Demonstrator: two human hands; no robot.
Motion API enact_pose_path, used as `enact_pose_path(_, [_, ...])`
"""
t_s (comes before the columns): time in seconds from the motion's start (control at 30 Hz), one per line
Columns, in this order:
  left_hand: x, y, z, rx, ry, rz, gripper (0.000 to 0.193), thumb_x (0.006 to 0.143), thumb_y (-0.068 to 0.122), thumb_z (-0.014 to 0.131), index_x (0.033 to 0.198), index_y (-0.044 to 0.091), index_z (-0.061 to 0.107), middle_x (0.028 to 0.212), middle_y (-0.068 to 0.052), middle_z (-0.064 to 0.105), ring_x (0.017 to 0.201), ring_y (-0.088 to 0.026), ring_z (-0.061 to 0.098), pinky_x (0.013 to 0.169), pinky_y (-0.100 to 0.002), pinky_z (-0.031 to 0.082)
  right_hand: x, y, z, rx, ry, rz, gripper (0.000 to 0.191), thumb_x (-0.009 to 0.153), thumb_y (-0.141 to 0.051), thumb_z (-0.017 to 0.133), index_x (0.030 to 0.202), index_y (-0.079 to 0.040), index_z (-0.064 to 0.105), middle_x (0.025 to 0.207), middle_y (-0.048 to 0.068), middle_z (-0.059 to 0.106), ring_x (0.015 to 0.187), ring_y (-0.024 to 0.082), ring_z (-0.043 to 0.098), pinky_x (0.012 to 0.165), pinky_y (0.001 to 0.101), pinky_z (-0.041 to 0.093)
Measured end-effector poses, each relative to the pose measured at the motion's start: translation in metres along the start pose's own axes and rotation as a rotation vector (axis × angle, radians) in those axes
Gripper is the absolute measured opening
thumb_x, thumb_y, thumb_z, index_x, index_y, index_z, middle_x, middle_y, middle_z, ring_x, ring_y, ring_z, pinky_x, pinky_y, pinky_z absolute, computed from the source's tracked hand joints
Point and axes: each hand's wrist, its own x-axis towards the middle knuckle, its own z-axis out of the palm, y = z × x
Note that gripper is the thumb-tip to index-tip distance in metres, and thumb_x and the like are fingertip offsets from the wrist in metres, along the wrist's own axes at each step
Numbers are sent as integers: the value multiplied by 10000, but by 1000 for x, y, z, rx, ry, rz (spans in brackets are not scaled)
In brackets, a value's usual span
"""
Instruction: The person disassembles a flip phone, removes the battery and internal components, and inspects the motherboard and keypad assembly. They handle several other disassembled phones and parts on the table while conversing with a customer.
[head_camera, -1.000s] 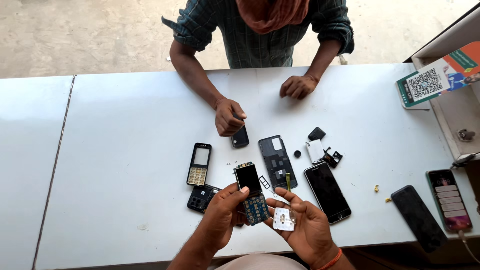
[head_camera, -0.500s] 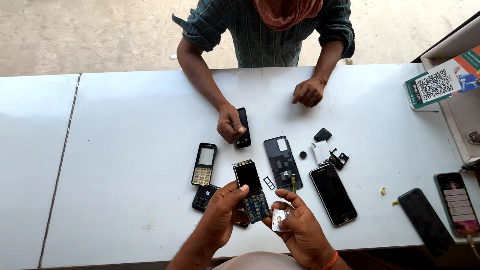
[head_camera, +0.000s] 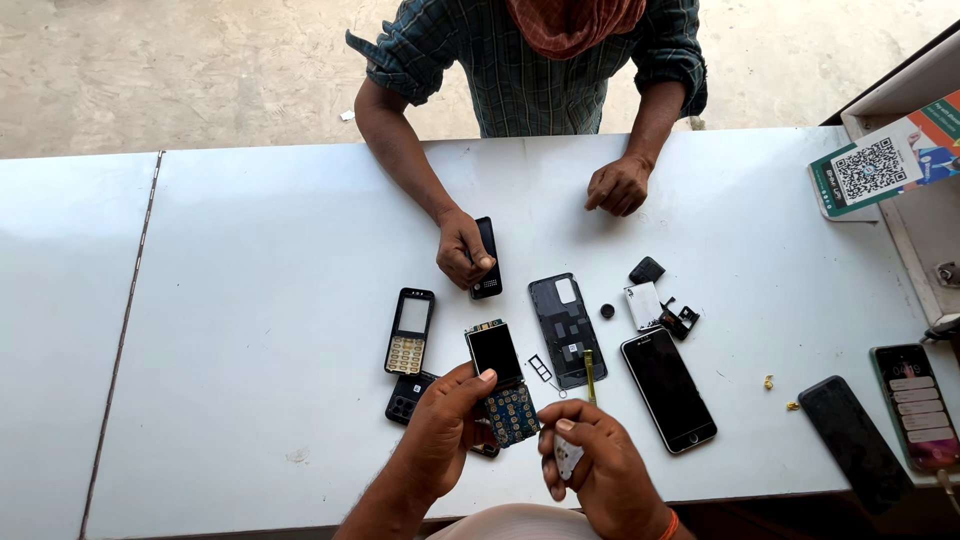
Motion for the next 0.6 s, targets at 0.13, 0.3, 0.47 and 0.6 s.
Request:
enact_pose_path(0.13, [0,1,1,-11,5,5,319,945,369,620,1046,74,689,790,-44,700,700,-107,651,603,-281,530,-1,4,-1,-124,-33,-11,308,965,-253,553,1023,29,664,711,90,624,502,148,575,390,294,449])
enact_pose_path(0.3, [-3,2,1,2,-18,23,300,960,368,609,1005,79,675,758,-46,685,670,-108,627,589,-278,517,2,7,-3,-277,-17,9,315,961,-294,615,931,15,668,676,70,624,490,133,566,380,282,428])
enact_pose_path(0.47, [-6,2,4,14,-27,23,280,965,353,610,1014,85,675,765,-46,693,687,-112,627,608,-287,515,1,7,0,-412,24,-99,304,955,-277,674,895,20,691,641,72,631,474,127,576,389,274,460])
enact_pose_path(0.6, [-6,6,9,37,18,37,390,953,340,594,1245,86,643,882,-53,709,792,-129,636,726,-321,545,-4,1,13,-768,154,-433,211,910,-215,715,889,-8,749,650,63,706,483,107,659,387,267,515])
